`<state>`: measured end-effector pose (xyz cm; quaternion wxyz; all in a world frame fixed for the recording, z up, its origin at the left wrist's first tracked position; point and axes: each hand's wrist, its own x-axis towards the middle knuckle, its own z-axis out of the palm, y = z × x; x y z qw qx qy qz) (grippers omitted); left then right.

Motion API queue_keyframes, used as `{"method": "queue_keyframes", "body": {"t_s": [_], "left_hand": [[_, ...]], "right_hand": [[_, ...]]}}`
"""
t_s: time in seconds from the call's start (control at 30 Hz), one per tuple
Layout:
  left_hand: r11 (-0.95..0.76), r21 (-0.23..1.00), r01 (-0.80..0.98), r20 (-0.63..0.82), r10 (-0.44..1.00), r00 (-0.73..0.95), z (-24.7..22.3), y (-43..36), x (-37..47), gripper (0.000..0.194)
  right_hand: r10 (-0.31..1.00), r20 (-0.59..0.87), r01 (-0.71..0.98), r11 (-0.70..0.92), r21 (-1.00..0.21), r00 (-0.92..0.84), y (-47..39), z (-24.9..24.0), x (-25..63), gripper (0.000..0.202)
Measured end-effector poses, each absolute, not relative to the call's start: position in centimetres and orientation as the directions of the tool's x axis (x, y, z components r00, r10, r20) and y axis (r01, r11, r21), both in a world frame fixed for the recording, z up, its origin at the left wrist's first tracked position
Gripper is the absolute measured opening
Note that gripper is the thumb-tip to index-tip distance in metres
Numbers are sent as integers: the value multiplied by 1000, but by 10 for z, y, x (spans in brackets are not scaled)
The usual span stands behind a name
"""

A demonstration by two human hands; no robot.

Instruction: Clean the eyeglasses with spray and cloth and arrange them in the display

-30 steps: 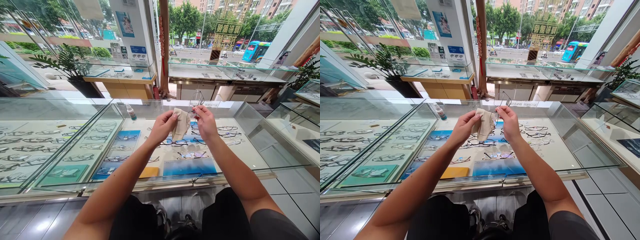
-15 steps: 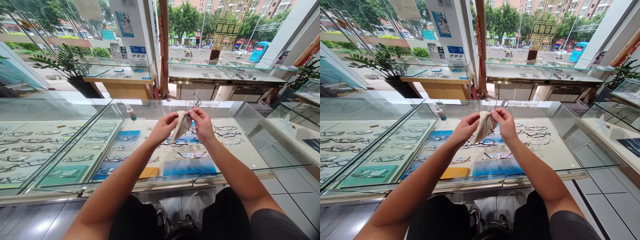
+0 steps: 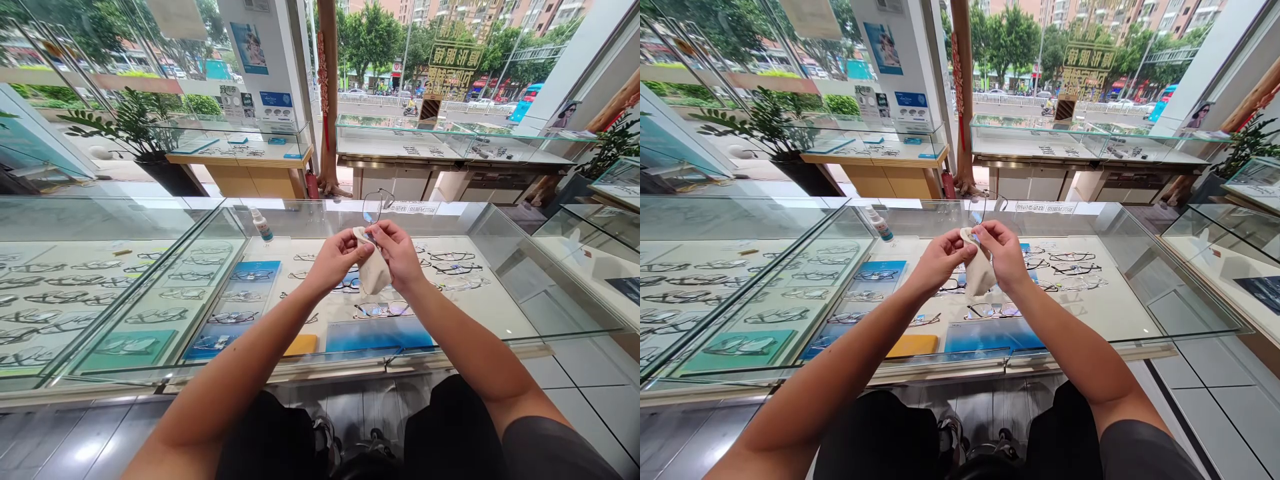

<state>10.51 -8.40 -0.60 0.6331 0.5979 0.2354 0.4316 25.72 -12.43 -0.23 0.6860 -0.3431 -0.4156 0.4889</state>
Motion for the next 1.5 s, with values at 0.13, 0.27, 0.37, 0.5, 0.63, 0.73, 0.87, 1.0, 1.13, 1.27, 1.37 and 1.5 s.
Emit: {"method": "queue_keyframes", "body": {"t_s": [0.13,0.27,0.37,0.5,0.63,0.73,0.87,1.0,1.13,1.27,1.37,1.5], "left_hand": [[-142,960,-243,257,794,551,-3,-87,103,50],[-161,963,-218,257,795,550,-2,-90,103,51],[-156,964,-217,251,807,535,-5,-90,103,54],[-177,958,-228,272,817,509,-10,-88,105,59],[-236,948,-214,311,835,454,-11,-87,105,59],[-253,949,-190,313,837,449,-10,-87,104,61],[-271,951,-147,308,816,489,-5,-85,99,59],[-297,950,-99,303,796,524,1,-83,93,52],[-254,962,-102,271,839,473,1,-83,92,52],[-357,931,-74,356,848,394,-2,-82,94,65],[-355,932,-70,347,826,443,-2,-79,92,67],[-281,956,-80,262,701,664,1,-76,86,58]], "right_hand": [[947,251,-404,314,-859,200,-123,-3,257,35],[945,238,-422,314,-850,225,-122,-2,254,40],[962,189,-467,261,-845,195,-122,-1,250,43],[968,185,-483,246,-840,171,-124,-2,246,45],[970,184,-451,237,-861,158,-124,-4,246,44],[974,169,-446,220,-868,152,-124,-5,248,39],[967,191,-440,246,-864,166,-122,-5,251,33],[965,194,-409,250,-878,174,-121,-4,251,30],[971,192,-395,233,-889,142,-123,-3,248,30],[978,166,-408,204,-890,127,-124,-4,247,27],[975,168,-401,214,-891,147,-121,-4,251,27],[984,101,-447,158,-880,149,-117,-4,257,31]]}}
